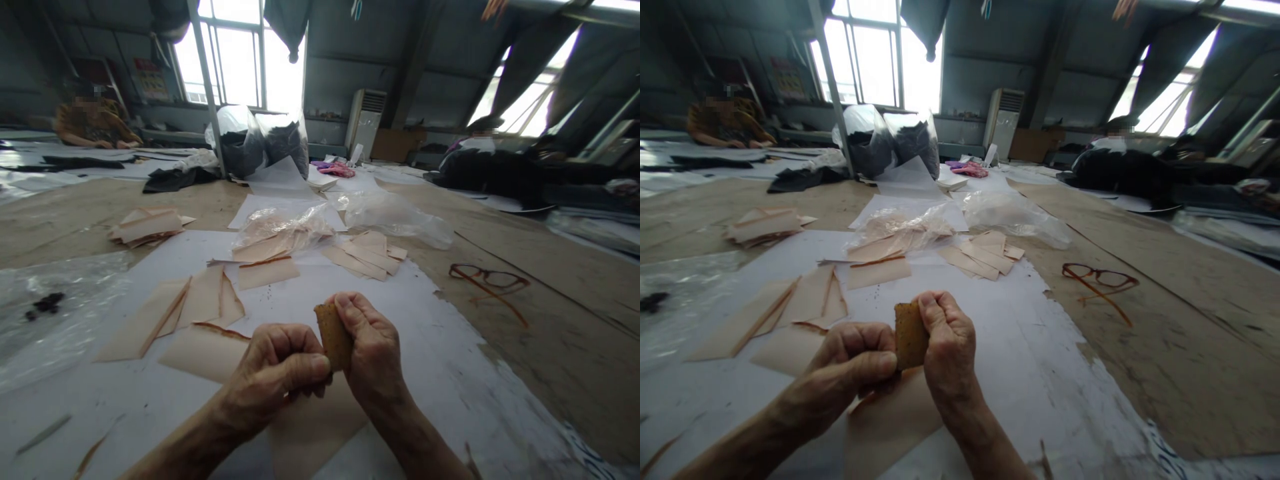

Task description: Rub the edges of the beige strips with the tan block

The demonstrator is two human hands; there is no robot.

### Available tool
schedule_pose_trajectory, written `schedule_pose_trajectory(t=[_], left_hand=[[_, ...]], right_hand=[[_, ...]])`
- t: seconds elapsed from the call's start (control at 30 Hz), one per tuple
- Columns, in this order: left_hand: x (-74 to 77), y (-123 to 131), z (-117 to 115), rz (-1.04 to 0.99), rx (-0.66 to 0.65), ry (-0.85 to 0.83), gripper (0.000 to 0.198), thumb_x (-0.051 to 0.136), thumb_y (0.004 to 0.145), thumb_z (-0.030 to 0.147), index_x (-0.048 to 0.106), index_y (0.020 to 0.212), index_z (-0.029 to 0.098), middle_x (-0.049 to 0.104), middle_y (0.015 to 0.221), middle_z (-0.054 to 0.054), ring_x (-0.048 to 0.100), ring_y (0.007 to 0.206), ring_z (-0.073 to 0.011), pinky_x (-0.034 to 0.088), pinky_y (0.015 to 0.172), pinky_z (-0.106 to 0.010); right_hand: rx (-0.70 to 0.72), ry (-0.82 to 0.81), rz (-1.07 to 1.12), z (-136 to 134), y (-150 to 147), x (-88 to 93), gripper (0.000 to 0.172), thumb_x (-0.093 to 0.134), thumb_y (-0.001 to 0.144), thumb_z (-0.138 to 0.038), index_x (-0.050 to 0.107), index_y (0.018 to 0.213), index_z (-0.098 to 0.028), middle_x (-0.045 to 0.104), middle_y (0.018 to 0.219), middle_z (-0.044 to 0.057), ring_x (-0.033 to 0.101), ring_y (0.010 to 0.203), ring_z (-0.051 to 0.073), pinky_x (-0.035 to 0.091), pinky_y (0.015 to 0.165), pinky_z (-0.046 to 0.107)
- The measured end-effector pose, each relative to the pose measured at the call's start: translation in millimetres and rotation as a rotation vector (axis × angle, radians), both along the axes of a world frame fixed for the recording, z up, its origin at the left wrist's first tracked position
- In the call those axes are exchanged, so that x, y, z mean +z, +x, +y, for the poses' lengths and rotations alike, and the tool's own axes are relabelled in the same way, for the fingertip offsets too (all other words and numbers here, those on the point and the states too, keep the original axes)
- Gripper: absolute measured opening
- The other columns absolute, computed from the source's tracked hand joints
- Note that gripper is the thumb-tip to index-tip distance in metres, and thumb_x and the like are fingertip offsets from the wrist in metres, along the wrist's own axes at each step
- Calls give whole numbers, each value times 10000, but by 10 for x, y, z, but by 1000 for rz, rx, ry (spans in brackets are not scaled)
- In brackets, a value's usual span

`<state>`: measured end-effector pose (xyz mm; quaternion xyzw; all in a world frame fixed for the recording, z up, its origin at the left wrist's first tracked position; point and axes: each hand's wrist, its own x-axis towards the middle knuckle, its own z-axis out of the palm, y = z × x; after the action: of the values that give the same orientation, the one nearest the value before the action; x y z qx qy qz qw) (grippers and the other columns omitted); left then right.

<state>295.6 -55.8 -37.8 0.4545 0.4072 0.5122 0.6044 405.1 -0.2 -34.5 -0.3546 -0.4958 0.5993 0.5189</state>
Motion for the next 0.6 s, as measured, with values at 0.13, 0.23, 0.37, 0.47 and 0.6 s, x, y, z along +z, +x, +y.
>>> schedule_pose_trajectory(t=[0.13,0.23,0.37,0.47,0.6], left_hand=[[34,26,-37,125,76,31,214,562,681,302,491,576,129,478,490,11,357,441,-58,238,411,-191],[50,43,-88,426,161,170,230,498,729,293,468,557,143,417,481,29,350,458,-60,262,434,-192],[15,49,-142,824,296,436,196,466,737,241,444,561,157,412,512,29,386,486,-69,294,473,-197],[17,47,-131,802,301,371,193,474,724,251,449,556,158,413,501,30,379,465,-69,290,444,-191],[63,52,-71,533,263,92,262,475,727,348,461,551,155,419,488,23,353,450,-72,270,396,-186]], right_hand=[[-135,224,-205,5,58,-14,239,460,775,-383,496,689,-162,440,511,-45,388,428,66,318,384,171],[-327,572,-465,-10,109,-41,165,434,805,-304,513,757,-167,488,536,-40,420,429,65,337,413,169],[-479,926,-633,-30,122,-82,96,416,806,-197,505,832,-174,572,663,-6,505,509,79,382,488,174],[-507,924,-643,-24,96,-79,99,422,803,-208,513,828,-179,578,677,0,514,534,91,388,510,188],[-413,395,-462,5,39,-51,217,435,796,-367,513,719,-180,472,512,-41,415,430,85,332,406,192]])
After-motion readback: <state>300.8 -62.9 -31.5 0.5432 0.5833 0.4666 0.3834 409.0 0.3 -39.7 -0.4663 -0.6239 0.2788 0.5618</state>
